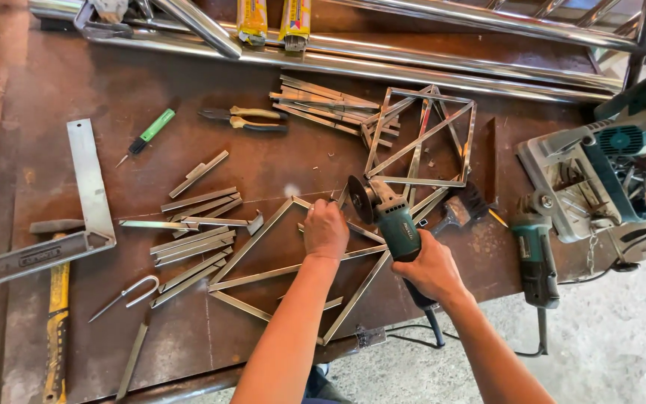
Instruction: Fabricating and finishing metal frames using an angle grinder and manual assembly.
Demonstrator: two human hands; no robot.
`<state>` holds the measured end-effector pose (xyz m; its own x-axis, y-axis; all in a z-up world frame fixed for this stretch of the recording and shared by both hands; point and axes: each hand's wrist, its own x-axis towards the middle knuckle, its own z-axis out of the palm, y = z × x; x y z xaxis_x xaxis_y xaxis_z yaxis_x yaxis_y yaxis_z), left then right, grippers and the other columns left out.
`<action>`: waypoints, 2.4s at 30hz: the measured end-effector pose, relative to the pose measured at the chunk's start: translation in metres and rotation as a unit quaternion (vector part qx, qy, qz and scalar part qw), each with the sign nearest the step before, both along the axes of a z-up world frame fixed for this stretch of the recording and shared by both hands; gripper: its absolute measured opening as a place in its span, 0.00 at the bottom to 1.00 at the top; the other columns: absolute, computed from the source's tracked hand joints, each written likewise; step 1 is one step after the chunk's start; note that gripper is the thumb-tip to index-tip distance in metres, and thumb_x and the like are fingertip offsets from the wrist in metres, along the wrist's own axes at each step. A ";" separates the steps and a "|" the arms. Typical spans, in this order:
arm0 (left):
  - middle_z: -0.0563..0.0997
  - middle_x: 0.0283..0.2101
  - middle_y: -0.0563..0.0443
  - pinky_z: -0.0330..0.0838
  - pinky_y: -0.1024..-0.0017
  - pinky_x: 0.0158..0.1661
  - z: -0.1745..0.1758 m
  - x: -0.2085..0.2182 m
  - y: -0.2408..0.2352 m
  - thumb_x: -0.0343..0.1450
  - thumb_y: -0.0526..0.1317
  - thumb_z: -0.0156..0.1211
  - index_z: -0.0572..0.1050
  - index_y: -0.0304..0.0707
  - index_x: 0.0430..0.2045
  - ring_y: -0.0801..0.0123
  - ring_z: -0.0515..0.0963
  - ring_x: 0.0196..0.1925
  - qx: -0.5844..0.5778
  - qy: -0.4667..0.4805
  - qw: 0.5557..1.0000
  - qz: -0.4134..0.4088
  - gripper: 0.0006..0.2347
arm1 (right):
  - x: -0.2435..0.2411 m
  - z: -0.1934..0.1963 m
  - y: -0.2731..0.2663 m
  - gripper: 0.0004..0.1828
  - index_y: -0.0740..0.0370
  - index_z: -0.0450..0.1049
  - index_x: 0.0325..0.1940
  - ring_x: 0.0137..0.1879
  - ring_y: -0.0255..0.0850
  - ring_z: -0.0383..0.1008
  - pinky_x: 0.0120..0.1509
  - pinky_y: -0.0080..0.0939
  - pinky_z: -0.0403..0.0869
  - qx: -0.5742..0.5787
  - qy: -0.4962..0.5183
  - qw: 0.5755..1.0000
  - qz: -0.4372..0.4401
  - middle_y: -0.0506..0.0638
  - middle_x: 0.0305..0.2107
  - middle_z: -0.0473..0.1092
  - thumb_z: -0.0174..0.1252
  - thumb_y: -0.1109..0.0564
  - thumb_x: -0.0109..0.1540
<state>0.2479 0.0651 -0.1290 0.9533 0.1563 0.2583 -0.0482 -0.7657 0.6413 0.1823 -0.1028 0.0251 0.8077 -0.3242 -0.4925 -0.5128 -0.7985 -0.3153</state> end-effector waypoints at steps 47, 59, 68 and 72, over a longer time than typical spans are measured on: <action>0.74 0.28 0.43 0.80 0.58 0.35 0.004 0.006 0.001 0.58 0.30 0.63 0.74 0.33 0.22 0.49 0.81 0.35 0.015 -0.028 0.999 -0.037 0.05 | 0.015 -0.009 -0.011 0.47 0.46 0.70 0.66 0.60 0.55 0.77 0.62 0.55 0.75 -0.054 0.024 0.998 0.021 0.60 0.50 0.77 0.75 0.39 0.44; 0.75 0.28 0.43 0.80 0.57 0.35 0.001 0.008 -0.001 0.62 0.30 0.56 0.74 0.35 0.22 0.48 0.81 0.36 0.012 -0.010 0.999 -0.032 0.02 | 0.012 -0.008 -0.008 0.48 0.47 0.70 0.66 0.60 0.54 0.77 0.61 0.54 0.76 -0.062 0.027 0.998 0.020 0.59 0.49 0.78 0.75 0.37 0.43; 0.83 0.27 0.49 0.77 0.72 0.32 0.046 0.016 0.037 0.60 0.37 0.76 0.80 0.32 0.44 0.67 0.83 0.31 -0.527 0.190 0.809 0.175 0.19 | -0.014 -0.014 -0.027 0.44 0.52 0.75 0.61 0.56 0.57 0.78 0.56 0.57 0.75 0.016 -0.027 0.998 -0.048 0.63 0.44 0.78 0.75 0.46 0.41; 0.85 0.37 0.39 0.80 0.68 0.35 0.021 0.045 0.036 0.63 0.33 0.75 0.79 0.28 0.48 0.59 0.86 0.38 -0.630 0.188 0.735 0.165 0.20 | -0.024 -0.003 -0.023 0.44 0.52 0.76 0.59 0.56 0.55 0.78 0.55 0.55 0.75 0.036 -0.026 0.996 -0.073 0.61 0.42 0.78 0.77 0.47 0.39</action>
<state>0.2933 0.1010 -0.1079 0.7770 0.2850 -0.5613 0.3683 0.5173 0.7725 0.1588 -0.1260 0.0221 0.7799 -0.4047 -0.4774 -0.6027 -0.6911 -0.3988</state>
